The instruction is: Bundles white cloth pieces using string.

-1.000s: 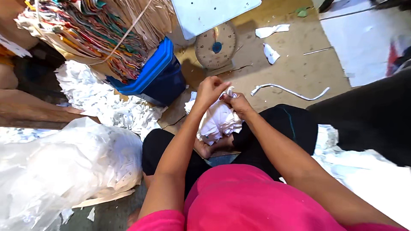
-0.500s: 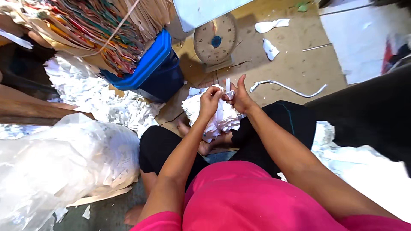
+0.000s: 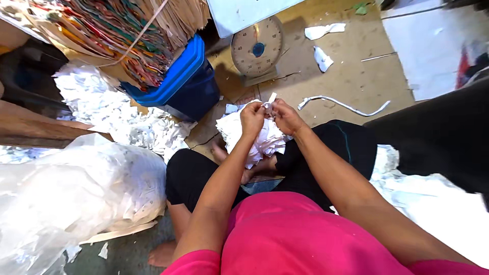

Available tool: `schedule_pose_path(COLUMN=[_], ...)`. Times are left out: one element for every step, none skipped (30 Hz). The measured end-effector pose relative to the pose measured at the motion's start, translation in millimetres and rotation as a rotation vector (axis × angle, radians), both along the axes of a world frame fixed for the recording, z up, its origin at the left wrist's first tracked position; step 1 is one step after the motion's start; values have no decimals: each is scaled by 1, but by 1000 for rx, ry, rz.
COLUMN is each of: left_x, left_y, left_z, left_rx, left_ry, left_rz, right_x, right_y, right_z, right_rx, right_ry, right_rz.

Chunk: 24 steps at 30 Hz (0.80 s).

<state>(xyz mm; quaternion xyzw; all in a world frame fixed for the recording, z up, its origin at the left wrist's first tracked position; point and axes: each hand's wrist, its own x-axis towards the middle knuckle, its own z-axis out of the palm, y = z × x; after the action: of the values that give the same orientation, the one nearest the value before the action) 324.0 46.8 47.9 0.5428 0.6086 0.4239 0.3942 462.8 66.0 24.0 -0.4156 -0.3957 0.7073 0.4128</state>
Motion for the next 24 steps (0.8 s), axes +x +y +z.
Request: schedule_pose_path(left_x=[-3, -5, -7, -8, -8, -7, -7, -6, -5, -4, -3, -3, -4, -5, -5, -5, -3, 0, 5, 10, 16, 23, 30, 36], left_y=[0, -1, -2, -3, -2, -2, -3, -4, -6, -6, -5, -4, -4, -5, -7, -10, -14, -18, -21, -23, -24, -25, -25, -28], left_z=[0, 0, 0, 0, 1, 1, 0, -2, -4, -4, -5, -5, -6, -7, -8, -8, -7, -5, -5, -6, -7, -7, -6, -8], left_rx=[-22, -30, -36, -40, -37, -33, -25, -12, 4, 21, 37, 52, 79, 113, 150, 174, 189, 183, 174, 161, 141, 113, 81, 80], left_ry=[-45, -61, -63, -62, -62, -66, -74, -82, -91, -99, -102, -89, -51, 11, 94, 194, 298, 397, 490, 580, 661, 724, 770, 797], left_rz=[54, 86, 99, 102, 103, 104, 105, 104, 103, 103, 103, 96, 75, 44, 8, -27, -61, -96, -121, -148, -185, -226, -263, -280], right_x=[0, -1, -3, -4, -5, -6, -6, -6, -5, -6, -7, -8, -10, -11, -11, -11, -10, -9, -8, -7, -6, -5, -4, -2], right_y=[0, 0, -2, -2, -2, -2, -3, -6, -9, -10, -10, -11, -13, -13, -13, -10, -5, -2, 0, 1, 0, -3, -6, -10], right_z=[-3, -5, -6, -6, -5, -3, -3, -4, -9, -14, -16, -18, -19, -19, -20, -21, -20, -18, -14, -11, -8, -6, -3, 0], right_rx=[-10, -7, -5, -10, -15, -10, 26, 102, 213, 326, 401, 425, 405, 342, 248, 142, 51, -19, -62, -75, -65, -47, -21, 2], right_ry=[-2, -21, -49, -82, -132, -203, -278, -336, -369, -394, -405, -392, -357, -296, -215, -120, -12, 89, 145, 163, 157, 135, 106, 86], right_rz=[-8, -24, -45, -67, -89, -117, -126, -131, -137, -156, -181, -200, -218, -237, -265, -302, -329, -349, -365, -371, -375, -381, -385, -393])
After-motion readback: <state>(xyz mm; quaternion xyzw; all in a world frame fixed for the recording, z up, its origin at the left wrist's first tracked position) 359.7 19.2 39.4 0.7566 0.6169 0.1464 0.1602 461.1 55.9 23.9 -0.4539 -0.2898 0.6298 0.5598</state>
